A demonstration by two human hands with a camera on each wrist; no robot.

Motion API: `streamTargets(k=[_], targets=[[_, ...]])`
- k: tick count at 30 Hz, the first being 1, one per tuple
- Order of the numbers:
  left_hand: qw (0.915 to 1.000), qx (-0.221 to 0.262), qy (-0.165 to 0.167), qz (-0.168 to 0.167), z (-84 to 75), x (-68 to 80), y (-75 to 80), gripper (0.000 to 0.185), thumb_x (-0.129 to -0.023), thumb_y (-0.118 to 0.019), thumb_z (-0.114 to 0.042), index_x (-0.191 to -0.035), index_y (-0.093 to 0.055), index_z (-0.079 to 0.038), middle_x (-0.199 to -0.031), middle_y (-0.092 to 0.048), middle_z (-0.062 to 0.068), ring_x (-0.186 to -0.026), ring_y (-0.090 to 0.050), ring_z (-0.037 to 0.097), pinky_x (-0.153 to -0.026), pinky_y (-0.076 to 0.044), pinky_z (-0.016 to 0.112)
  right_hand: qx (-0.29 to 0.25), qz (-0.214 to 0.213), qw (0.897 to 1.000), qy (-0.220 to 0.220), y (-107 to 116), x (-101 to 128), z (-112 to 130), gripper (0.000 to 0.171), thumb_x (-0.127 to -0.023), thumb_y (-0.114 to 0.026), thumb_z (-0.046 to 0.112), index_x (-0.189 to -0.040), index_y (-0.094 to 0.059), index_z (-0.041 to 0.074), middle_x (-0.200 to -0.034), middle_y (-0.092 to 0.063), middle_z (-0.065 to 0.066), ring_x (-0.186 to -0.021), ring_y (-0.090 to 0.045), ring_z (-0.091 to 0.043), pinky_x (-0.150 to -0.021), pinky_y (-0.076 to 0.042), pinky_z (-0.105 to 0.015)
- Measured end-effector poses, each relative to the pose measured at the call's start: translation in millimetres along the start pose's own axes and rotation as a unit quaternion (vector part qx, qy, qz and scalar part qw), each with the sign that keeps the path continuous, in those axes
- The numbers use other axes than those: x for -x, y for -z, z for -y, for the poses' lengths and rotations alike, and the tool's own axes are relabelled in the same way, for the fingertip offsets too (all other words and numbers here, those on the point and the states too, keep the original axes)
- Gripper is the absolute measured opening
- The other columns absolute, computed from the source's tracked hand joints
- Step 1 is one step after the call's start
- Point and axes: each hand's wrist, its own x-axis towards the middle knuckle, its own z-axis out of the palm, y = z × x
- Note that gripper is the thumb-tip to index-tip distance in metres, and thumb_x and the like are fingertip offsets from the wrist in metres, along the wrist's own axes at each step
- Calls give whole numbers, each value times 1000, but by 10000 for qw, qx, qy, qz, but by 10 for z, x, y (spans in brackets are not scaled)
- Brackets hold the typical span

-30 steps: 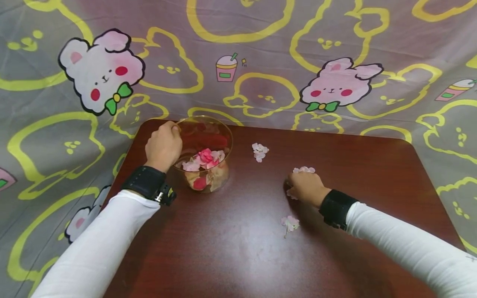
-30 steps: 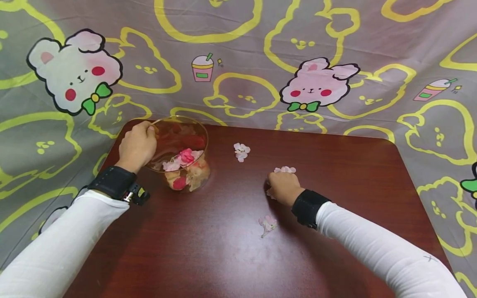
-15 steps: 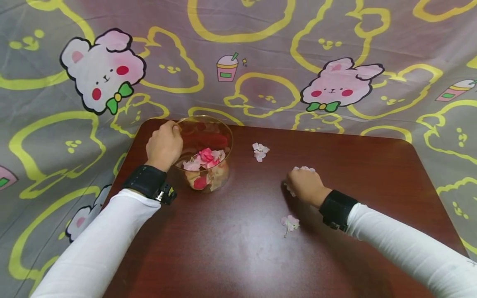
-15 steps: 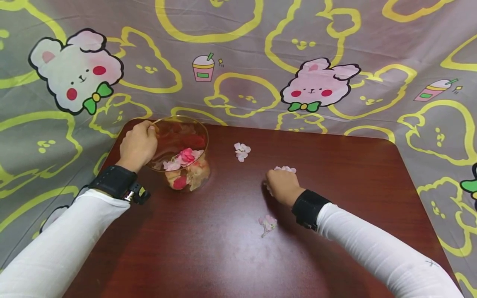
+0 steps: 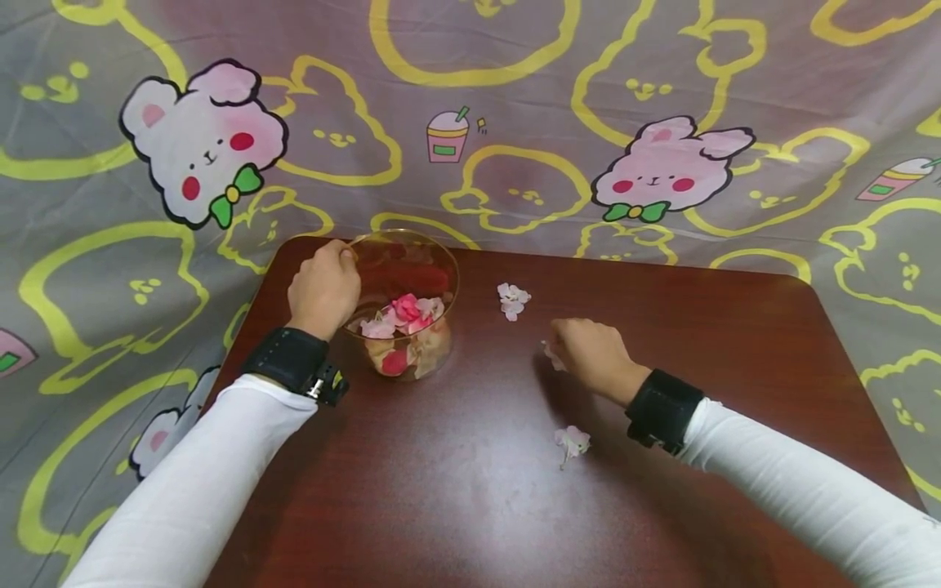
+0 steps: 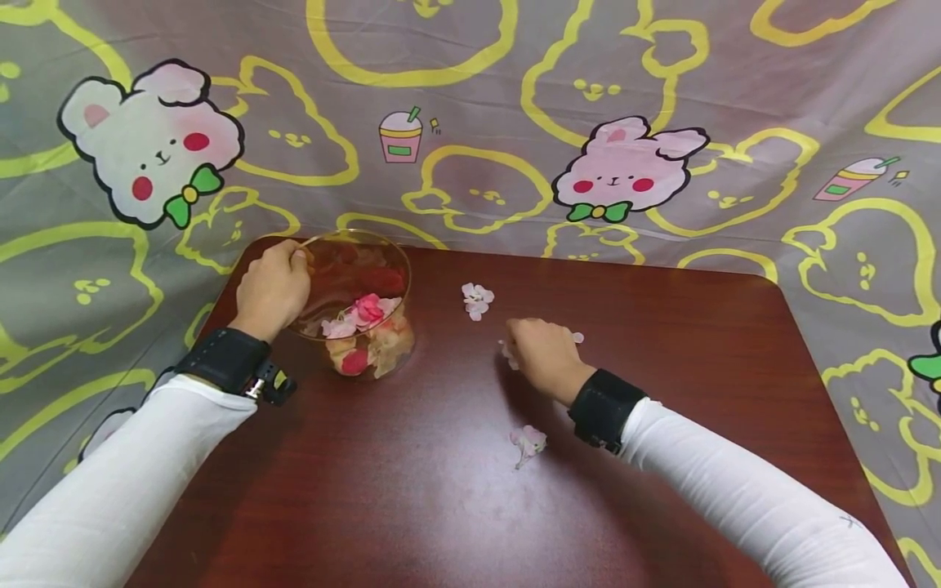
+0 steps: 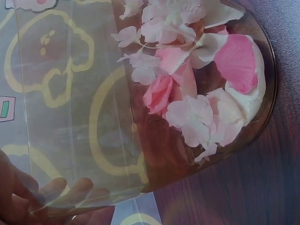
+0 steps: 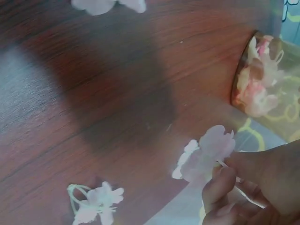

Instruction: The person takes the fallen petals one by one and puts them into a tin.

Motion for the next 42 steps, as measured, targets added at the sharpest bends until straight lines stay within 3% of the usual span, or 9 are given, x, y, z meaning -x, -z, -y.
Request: streamTargets(k=[5, 16, 28, 37, 42], targets=[[10000, 17, -11, -32, -6, -3, -6, 43, -110, -28, -28, -130, -59, -5, -129, -65, 26, -116, -61, 52, -92, -47, 65, -234, -306, 9991, 188, 35, -14, 79, 10, -96, -69, 17, -87, -69, 13, -70, -63, 3, -62, -57, -12, -51, -41, -27], [10000, 34, -17, -35, 0, 6, -12, 42, -110, -29, -27, -129, -58, -4, -128, -65, 27, -117, -62, 51, -92, -48, 65, -199, -967, 9934, 592, 218, -96, 298, 7, -95, -71, 19, -96, -71, 13, -82, -68, 0, -72, -62, -16, -59, -49, -32], [10000, 51, 3, 0, 2, 9, -4, 42, -110, -28, -27, -129, -58, -5, -128, -65, 26, -117, -61, 51, -91, -47, 65, -284, -1249, 9866, 1014, 398, -231, 575, 5, -96, -69, 18, -94, -69, 13, -80, -65, 0, -69, -60, -14, -56, -43, -29], [10000, 28, -11, -22, 14, 8, -6, 42, -110, -28, -27, -129, -58, -5, -128, -66, 26, -116, -62, 51, -90, -48, 64, -210, -1169, 9870, 1086, 457, -319, 846, 7, -98, -67, 21, -94, -68, 15, -83, -65, 3, -73, -62, -11, -60, -47, -31], [10000, 31, -14, -49, 9, -1, -7, 42, -110, -29, -27, -130, -58, -5, -128, -66, 25, -116, -62, 50, -90, -48, 64, -325, -1361, 9816, 1301, 464, -361, 989, 8, -99, -66, 23, -94, -67, 16, -82, -63, 3, -72, -59, -11, -61, -45, -30]])
